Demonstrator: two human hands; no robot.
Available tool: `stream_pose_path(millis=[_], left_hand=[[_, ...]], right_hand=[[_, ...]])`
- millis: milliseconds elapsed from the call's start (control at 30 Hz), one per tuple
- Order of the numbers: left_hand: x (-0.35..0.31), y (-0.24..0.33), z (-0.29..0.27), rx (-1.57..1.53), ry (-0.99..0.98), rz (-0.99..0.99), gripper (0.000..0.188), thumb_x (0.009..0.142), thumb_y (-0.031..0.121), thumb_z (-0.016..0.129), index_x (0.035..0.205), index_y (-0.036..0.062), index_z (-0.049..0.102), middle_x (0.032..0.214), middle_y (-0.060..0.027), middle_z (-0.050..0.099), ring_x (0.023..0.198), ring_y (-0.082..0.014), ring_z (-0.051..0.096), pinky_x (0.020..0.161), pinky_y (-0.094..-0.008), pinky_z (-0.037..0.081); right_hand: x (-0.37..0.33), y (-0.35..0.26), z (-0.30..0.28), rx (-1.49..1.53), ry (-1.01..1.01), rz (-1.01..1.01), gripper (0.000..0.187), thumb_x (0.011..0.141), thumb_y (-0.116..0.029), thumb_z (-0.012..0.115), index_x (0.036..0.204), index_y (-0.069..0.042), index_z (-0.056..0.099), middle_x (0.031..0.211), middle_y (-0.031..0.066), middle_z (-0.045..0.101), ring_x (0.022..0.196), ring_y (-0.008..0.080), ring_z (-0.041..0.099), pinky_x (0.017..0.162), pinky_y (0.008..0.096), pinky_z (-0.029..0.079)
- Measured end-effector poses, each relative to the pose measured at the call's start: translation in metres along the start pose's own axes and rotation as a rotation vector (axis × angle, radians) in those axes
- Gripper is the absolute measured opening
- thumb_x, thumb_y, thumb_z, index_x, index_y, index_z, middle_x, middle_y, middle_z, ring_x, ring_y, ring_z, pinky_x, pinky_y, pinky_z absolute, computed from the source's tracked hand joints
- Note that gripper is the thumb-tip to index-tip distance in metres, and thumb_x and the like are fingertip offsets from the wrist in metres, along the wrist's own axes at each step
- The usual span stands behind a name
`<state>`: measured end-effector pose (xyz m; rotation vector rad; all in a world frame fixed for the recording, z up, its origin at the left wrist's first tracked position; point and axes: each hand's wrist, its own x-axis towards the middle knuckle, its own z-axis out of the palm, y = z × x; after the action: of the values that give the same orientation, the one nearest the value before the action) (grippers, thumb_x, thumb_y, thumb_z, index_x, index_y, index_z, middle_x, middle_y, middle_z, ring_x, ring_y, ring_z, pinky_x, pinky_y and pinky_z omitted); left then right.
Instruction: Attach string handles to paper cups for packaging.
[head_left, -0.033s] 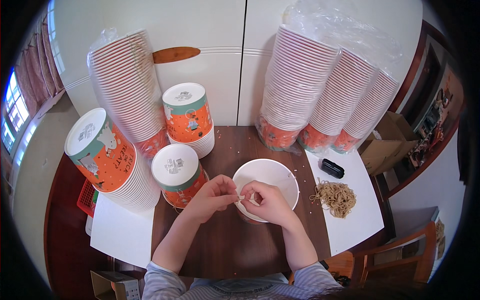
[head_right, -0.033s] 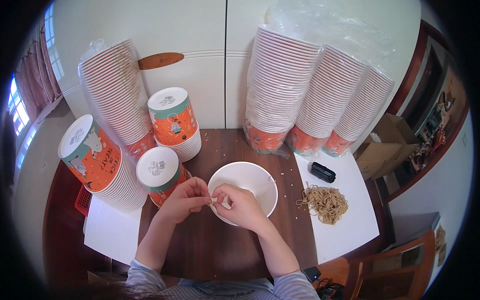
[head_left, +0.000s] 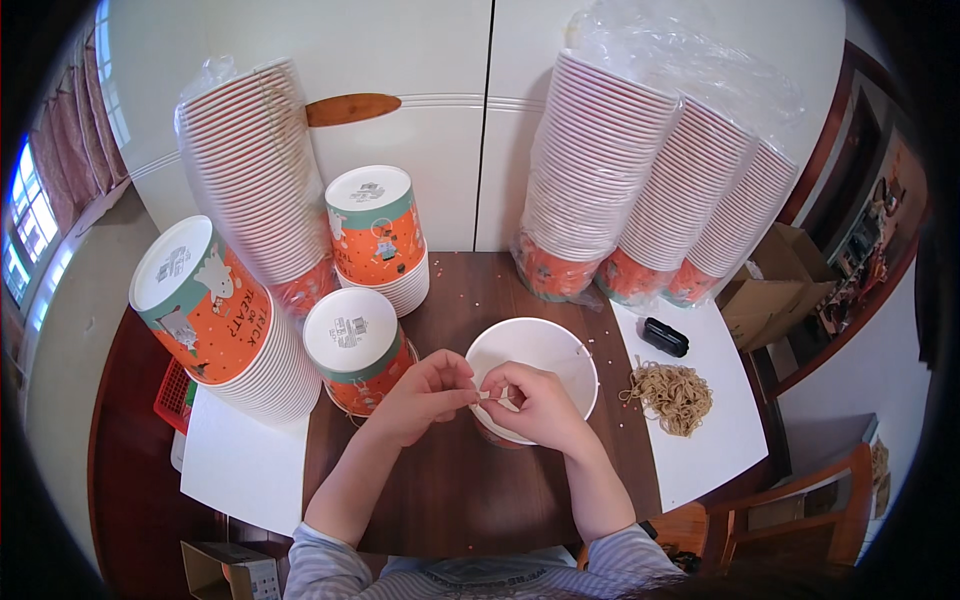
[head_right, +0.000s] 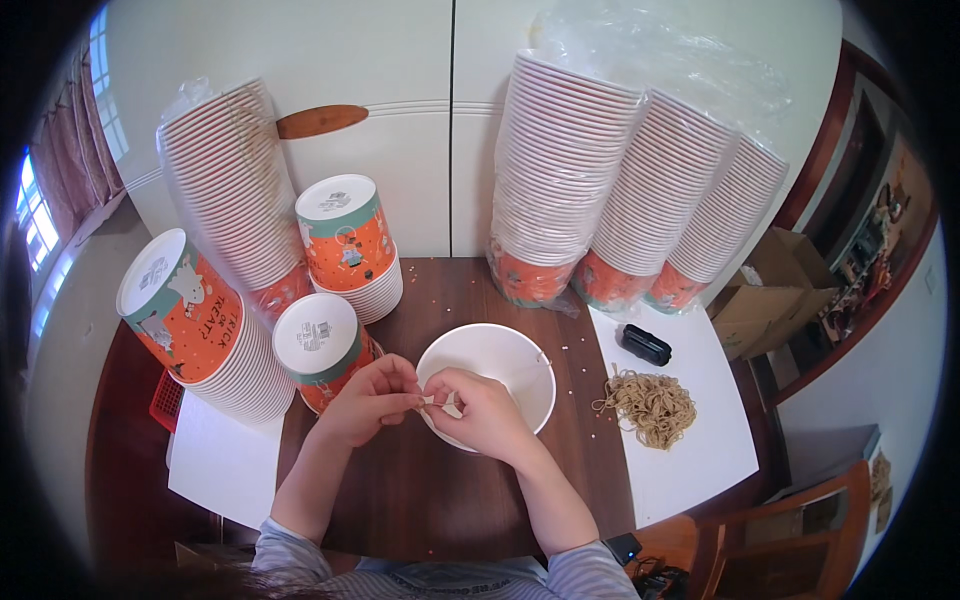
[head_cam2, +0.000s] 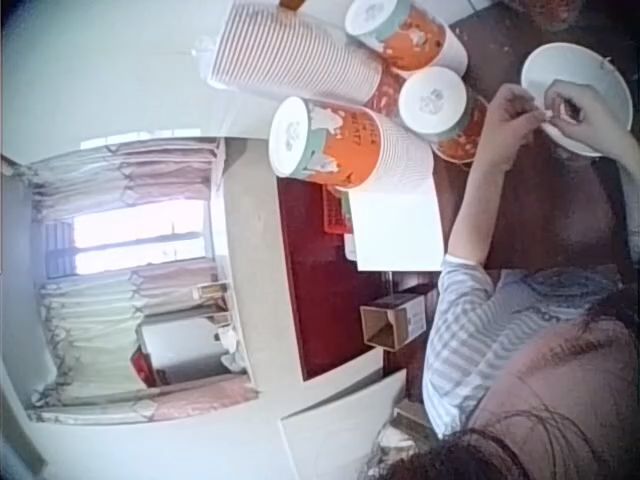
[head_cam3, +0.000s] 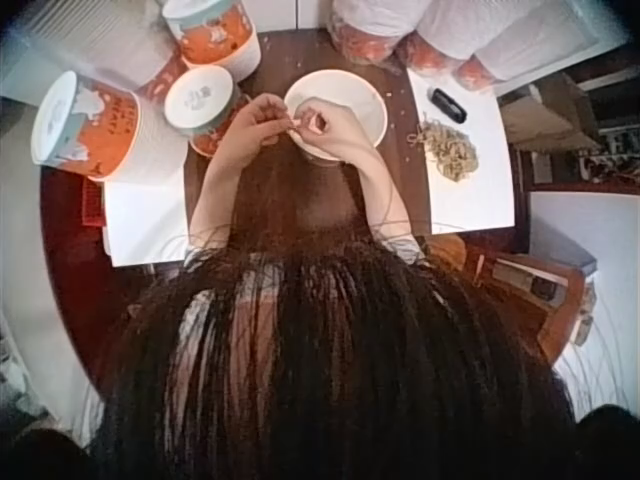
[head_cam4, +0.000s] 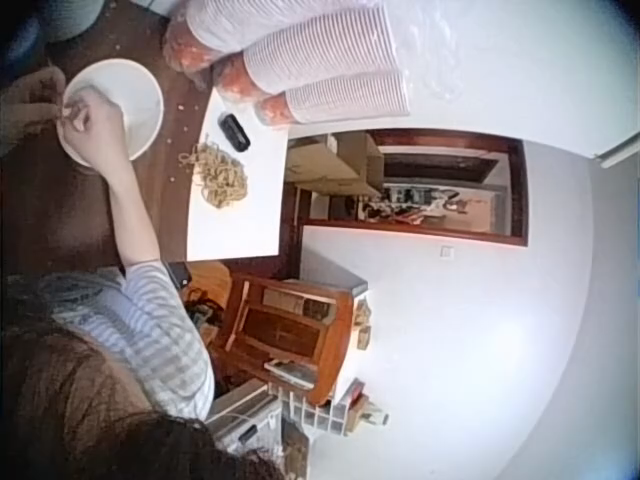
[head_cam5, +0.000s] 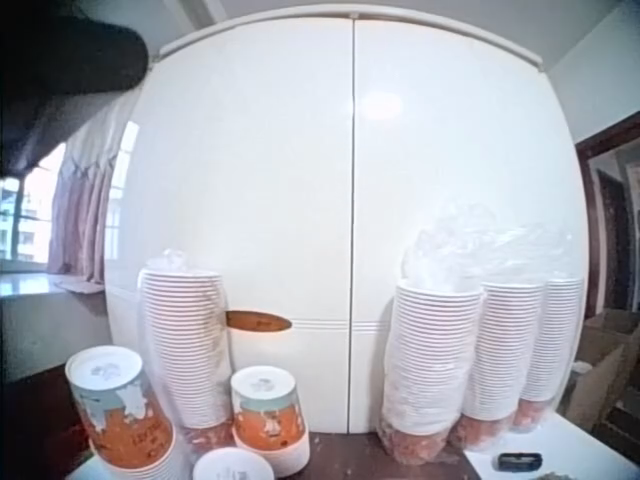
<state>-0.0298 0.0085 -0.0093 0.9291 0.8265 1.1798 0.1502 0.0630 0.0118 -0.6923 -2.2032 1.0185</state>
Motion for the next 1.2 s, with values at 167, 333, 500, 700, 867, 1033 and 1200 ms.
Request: stream_pose_path(millis=[167, 333, 500, 700, 867, 1033, 1200], left_hand=[[0.002, -0.001, 0.001, -0.099, 0.031, -0.023, 0.019, 0.079, 0.004, 0.06, 0.093, 0.0102, 0.048, 0.081, 0.0019, 0.055, 0.067, -0.0026, 0.05, 0.048, -0.0148, 0.03], [0.002, -0.003, 0.0, -0.107, 0.026, -0.012, 0.018, 0.079, 0.004, 0.06, 0.092, 0.0098, 0.049, 0.08, 0.0015, 0.056, 0.065, -0.0027, 0.05, 0.048, -0.015, 0.03], [0.002, -0.002, 0.001, -0.111, 0.035, -0.008, 0.017, 0.079, 0.003, 0.059, 0.091, 0.0095, 0.05, 0.08, 0.0014, 0.056, 0.065, -0.0026, 0.05, 0.047, -0.0151, 0.03], [0.002, -0.002, 0.0, 0.327, 0.062, 0.115, 0.018, 0.077, 0.008, 0.063, 0.094, 0.0057, 0.057, 0.08, 0.0011, 0.057, 0.065, -0.0034, 0.048, 0.053, -0.0182, 0.037], [-0.001, -0.003, 0.004, 0.663, 0.117, 0.153, 0.015, 0.077, 0.011, 0.063, 0.088, 0.0028, 0.061, 0.077, 0.0012, 0.058, 0.062, -0.0026, 0.046, 0.056, -0.0191, 0.038], [-0.001, 0.001, 0.008, 0.567, 0.158, 0.124, 0.011, 0.077, 0.011, 0.062, 0.083, 0.0019, 0.06, 0.07, 0.0022, 0.056, 0.061, -0.0019, 0.046, 0.055, -0.0188, 0.038], [0.003, -0.009, 0.0, 0.488, 0.199, 0.205, 0.008, 0.078, 0.009, 0.06, 0.078, 0.0015, 0.057, 0.072, 0.0005, 0.058, 0.065, -0.0038, 0.051, 0.059, -0.0184, 0.041]], right_hand=[[-0.001, -0.001, 0.0, -0.037, 0.048, -0.068, 0.017, 0.07, -0.012, 0.069, 0.082, -0.009, 0.058, 0.07, -0.0002, 0.059, 0.05, 0.011, 0.05, 0.047, 0.0232, 0.04], [0.001, 0.001, 0.002, -0.038, 0.089, -0.112, 0.013, 0.07, -0.012, 0.07, 0.08, -0.01, 0.062, 0.073, 0.0014, 0.061, 0.054, 0.0117, 0.055, 0.046, 0.0233, 0.042], [0.001, 0.003, 0.002, -0.04, 0.114, -0.149, 0.009, 0.072, -0.012, 0.067, 0.079, -0.008, 0.063, 0.072, 0.0027, 0.061, 0.055, 0.0137, 0.057, 0.048, 0.0242, 0.042], [0.002, 0.007, 0.003, -0.055, 0.139, -0.085, 0.008, 0.074, -0.012, 0.065, 0.078, -0.006, 0.062, 0.072, 0.0049, 0.059, 0.053, 0.0154, 0.054, 0.049, 0.0264, 0.042], [0.002, 0.005, 0.002, -0.019, 0.113, -0.026, 0.008, 0.075, -0.011, 0.064, 0.079, -0.005, 0.061, 0.073, 0.0064, 0.058, 0.053, 0.0156, 0.054, 0.051, 0.0266, 0.042], [0.001, 0.009, 0.001, -0.025, 0.035, 0.014, 0.006, 0.078, -0.01, 0.059, 0.081, -0.004, 0.059, 0.076, 0.0089, 0.058, 0.065, 0.0218, 0.057, 0.059, 0.03, 0.044], [0.001, 0.007, 0.001, -0.049, -0.006, 0.031, 0.006, 0.079, -0.01, 0.057, 0.08, -0.004, 0.058, 0.077, 0.0107, 0.058, 0.07, 0.0253, 0.058, 0.062, 0.0327, 0.044]])
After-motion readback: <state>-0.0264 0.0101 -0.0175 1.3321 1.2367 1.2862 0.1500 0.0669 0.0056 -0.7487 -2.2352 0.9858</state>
